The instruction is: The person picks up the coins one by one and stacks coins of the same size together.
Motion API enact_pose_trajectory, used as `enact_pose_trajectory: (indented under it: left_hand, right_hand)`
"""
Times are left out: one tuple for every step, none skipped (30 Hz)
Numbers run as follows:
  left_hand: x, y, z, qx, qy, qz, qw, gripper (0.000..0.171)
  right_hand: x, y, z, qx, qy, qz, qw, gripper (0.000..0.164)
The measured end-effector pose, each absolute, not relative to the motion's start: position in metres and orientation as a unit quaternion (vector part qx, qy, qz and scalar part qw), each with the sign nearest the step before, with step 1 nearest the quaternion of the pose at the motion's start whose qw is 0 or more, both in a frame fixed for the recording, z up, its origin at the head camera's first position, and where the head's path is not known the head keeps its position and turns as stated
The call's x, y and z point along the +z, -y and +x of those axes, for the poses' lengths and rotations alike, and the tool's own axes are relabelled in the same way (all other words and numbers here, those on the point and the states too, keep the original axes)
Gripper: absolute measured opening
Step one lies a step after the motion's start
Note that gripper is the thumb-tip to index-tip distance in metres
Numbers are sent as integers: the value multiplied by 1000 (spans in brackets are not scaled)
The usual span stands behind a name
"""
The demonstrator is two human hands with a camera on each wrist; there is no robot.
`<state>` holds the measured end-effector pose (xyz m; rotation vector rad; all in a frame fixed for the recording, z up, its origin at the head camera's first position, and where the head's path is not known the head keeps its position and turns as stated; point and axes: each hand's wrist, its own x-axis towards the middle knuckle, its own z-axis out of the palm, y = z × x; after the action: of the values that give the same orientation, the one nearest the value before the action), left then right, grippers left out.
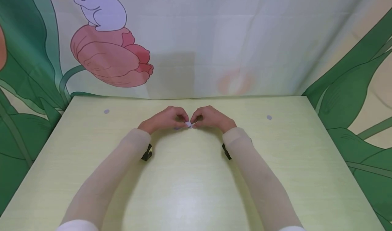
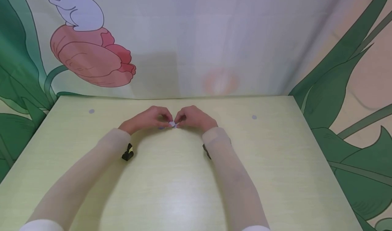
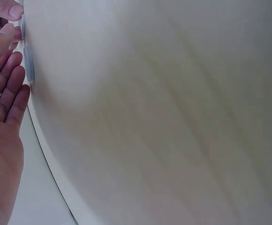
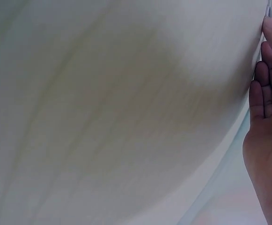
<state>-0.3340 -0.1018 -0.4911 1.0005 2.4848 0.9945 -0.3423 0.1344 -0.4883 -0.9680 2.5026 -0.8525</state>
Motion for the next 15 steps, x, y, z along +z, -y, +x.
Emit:
enact_pose_trajectory:
  left_hand:
    - [-491, 102, -334, 343, -862, 346, 143, 18]
    - [-492, 102, -334, 340, -862, 347, 145, 18]
    - [-492, 101, -334, 337, -863, 347, 147, 19]
    - [-492, 101, -334, 334, -863, 348, 148, 19]
    - [-492, 101, -334, 332, -864, 348, 149, 19]
    - [-492, 101, -334, 330, -864, 348, 149, 19]
    - [-492, 100, -334, 330, -864, 349, 149, 19]
    - [-492, 99, -333, 329, -864, 350, 149, 19]
    - [-491, 98, -333, 328, -864, 351, 148, 19]
    - [-491, 97, -333, 326, -865, 352, 149, 19]
    - [-491, 96, -333, 322, -866, 352, 149, 19]
    - [-491, 95, -333, 318, -868, 352, 149, 19]
    - [-491, 94, -332, 314, -870, 351, 148, 19]
    - [-491, 94, -332, 308, -872, 351, 147, 19]
    - [-491, 93, -332, 303, -874, 351, 144, 19]
  right_hand:
    - [-489, -134, -342, -302, -876, -339, 165, 17]
    - [-489, -134, -342, -304, -875, -339, 166, 17]
    - [-489, -134, -342, -306, -874, -338, 168, 16]
    - [-489, -134, -341, -307, -874, -337, 169, 16]
    - [-489, -134, -341, -308, -874, -336, 170, 16]
    - [-488, -133, -341, -309, -874, -334, 170, 15]
    - [-488, -134, -341, -308, -874, -334, 170, 15]
    - [-488, -134, -341, -307, -875, -333, 169, 15]
    - [-488, -134, -341, -306, -876, -333, 169, 14]
    - [-488, -134, -341, -303, -877, -333, 168, 14]
    - [-488, -134, -341, -301, -878, -334, 167, 13]
    - [-488, -134, -341, -297, -879, -335, 165, 12]
    - [-488, -134, -342, -294, -880, -337, 163, 12]
    - [-488, -134, -342, -292, -881, -337, 161, 11]
    - [-488, -135, -342, -290, -881, -338, 158, 11]
